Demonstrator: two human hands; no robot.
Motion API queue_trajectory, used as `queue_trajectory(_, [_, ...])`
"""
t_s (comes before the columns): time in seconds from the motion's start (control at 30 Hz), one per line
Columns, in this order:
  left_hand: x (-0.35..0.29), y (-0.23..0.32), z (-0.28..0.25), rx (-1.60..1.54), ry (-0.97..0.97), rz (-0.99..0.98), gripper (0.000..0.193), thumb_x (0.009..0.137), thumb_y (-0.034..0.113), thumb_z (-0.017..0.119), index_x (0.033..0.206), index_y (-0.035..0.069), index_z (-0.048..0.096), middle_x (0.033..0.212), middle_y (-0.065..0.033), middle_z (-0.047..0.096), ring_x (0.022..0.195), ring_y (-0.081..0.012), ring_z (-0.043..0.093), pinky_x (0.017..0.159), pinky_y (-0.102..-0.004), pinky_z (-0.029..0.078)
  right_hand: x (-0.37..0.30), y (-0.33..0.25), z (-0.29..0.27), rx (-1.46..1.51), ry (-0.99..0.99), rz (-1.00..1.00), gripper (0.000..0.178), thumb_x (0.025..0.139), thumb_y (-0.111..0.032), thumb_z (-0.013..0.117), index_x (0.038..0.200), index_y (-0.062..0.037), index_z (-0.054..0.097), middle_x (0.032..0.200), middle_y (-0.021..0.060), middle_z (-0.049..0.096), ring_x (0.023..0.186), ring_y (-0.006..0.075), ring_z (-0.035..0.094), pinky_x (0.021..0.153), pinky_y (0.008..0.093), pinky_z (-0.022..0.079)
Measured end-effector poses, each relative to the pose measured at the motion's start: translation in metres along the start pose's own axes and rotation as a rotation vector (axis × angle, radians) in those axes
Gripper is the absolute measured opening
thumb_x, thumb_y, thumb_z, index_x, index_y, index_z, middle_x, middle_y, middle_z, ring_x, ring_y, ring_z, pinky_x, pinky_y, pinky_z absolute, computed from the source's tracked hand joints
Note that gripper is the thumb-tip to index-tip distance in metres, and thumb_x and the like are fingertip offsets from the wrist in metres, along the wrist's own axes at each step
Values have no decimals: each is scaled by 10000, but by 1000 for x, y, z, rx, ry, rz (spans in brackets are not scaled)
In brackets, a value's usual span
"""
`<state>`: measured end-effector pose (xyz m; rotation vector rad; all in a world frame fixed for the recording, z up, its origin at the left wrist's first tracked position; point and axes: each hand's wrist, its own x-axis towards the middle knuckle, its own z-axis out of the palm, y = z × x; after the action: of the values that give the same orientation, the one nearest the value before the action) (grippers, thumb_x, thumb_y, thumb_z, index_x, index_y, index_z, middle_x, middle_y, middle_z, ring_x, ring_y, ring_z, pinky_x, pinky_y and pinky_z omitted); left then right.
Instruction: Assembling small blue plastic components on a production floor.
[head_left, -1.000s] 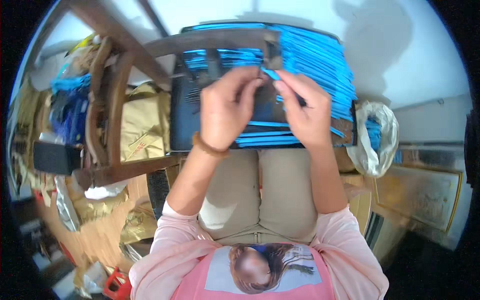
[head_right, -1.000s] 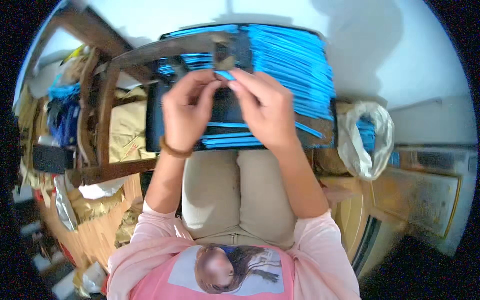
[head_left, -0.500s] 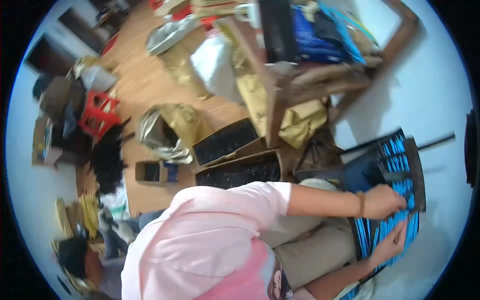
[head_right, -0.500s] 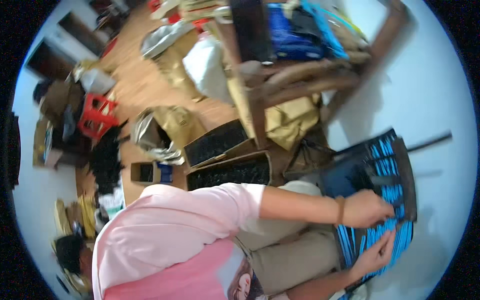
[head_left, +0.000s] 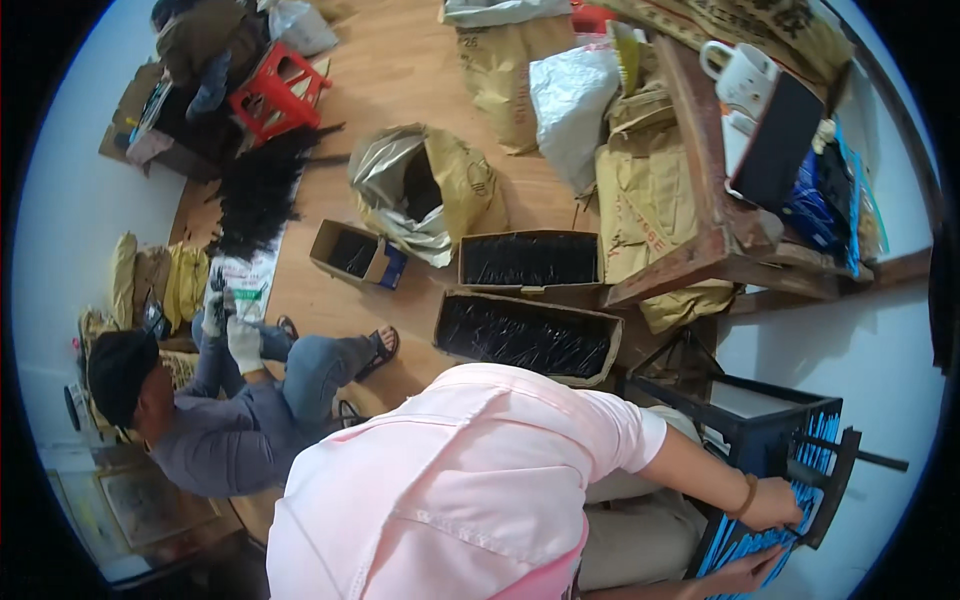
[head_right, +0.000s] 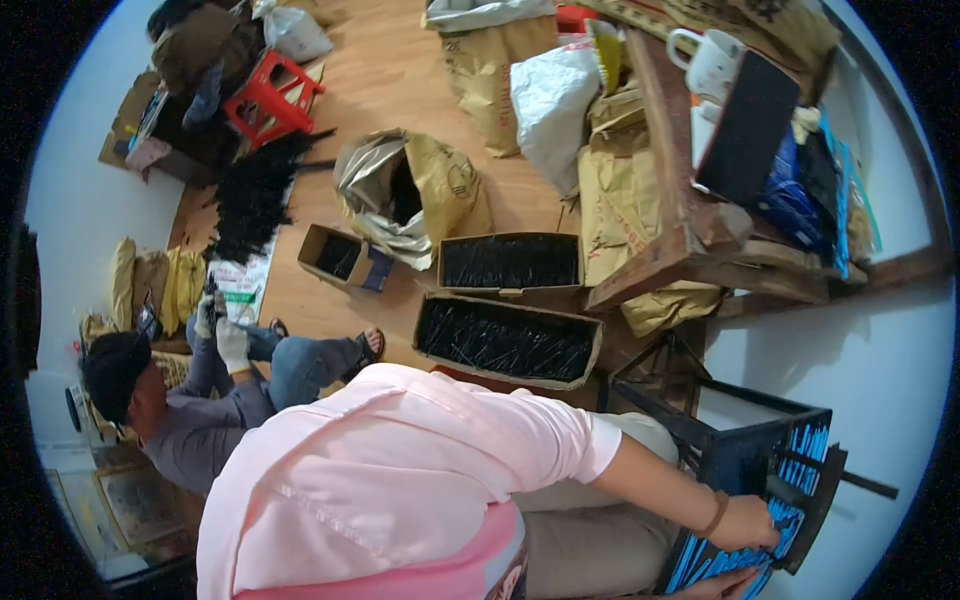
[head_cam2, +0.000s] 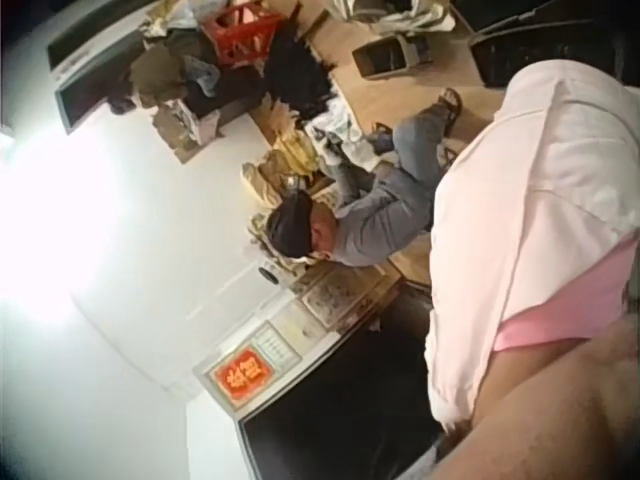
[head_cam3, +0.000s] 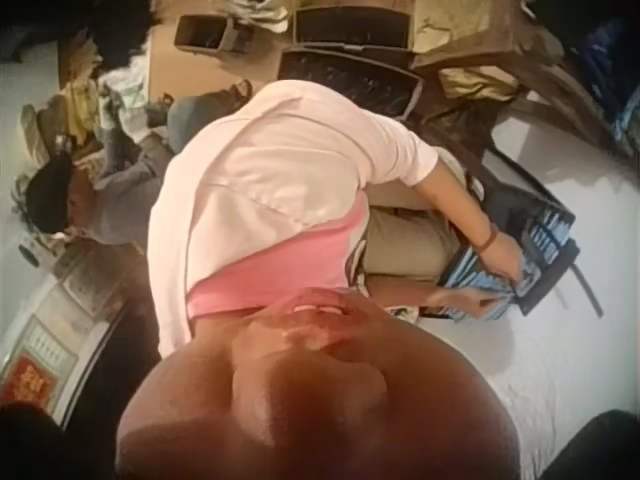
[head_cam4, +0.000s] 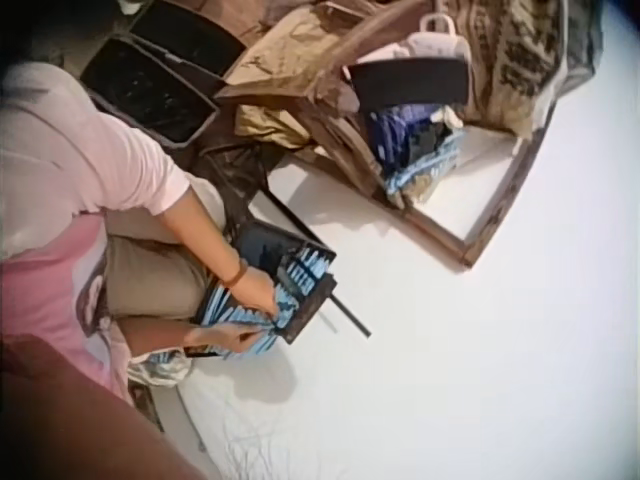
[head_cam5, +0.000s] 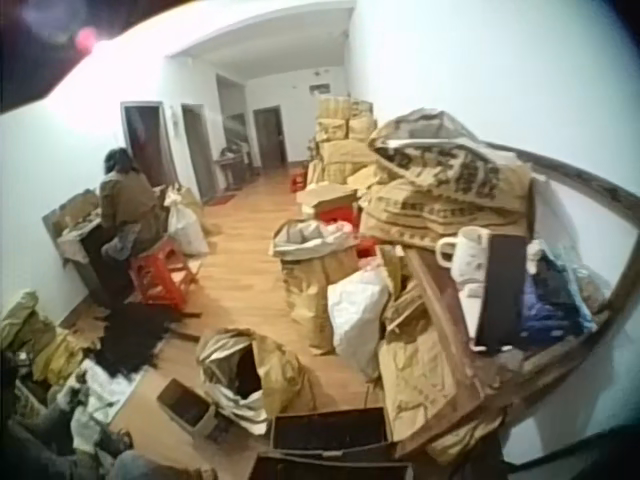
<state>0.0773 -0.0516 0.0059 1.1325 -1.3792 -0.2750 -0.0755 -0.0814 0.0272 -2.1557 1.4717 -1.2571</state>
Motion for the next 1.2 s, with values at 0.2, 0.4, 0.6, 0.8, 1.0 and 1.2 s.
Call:
queue_trajectory(0.2, [4,-9,6,-26,-76,-13,183,813,152,688,985,100,723,822,-129,721,775,-331,706,675,-434,539,-5,-10,-2,-61,103,-190,346,999,-272,627,1118,36,729,945,199,743,722,234,661,639,376,521])
queue_trajectory(0.4, [6,-8,15,23,-39,-61,177,813,134,670,978,80,706,804,-143,714,787,-354,706,664,-442,548,-12,-40,3,-4,158,-410,299,979,-220,664,1049,60,744,846,191,735,708,214,657,645,360,525])
queue_trajectory(0.6, [5,2,9,54,-49,-29,191,751,127,689,889,3,644,746,-192,688,727,-362,706,620,-440,555,-3,-5,-7,-95,101,-192,280,999,-185,624,1046,67,736,921,185,740,790,253,686,708,365,547])
queue_trajectory(0.8, [-3,2,12,-7,-18,-46,142,815,125,600,907,24,638,747,-183,677,739,-378,692,645,-462,545,6,42,-16,-160,44,-146,354,1006,-223,610,1208,61,672,1214,198,688,1112,243,664,945,327,514])
queue_trajectory(1.0, [-3,-16,16,39,119,146,191,804,114,622,989,77,651,748,-169,664,700,-361,670,628,-461,537,9,54,-15,-137,-6,-124,324,1012,-168,602,1223,71,659,1214,202,686,1075,233,671,920,321,521])
queue_trajectory(1.2, [3,0,-17,41,-110,-89,204,866,164,659,1054,97,696,848,-156,711,776,-356,695,696,-444,562,3,10,-6,-20,-69,-21,360,995,-221,630,1234,45,667,1067,118,732,932,132,637,844,273,509])
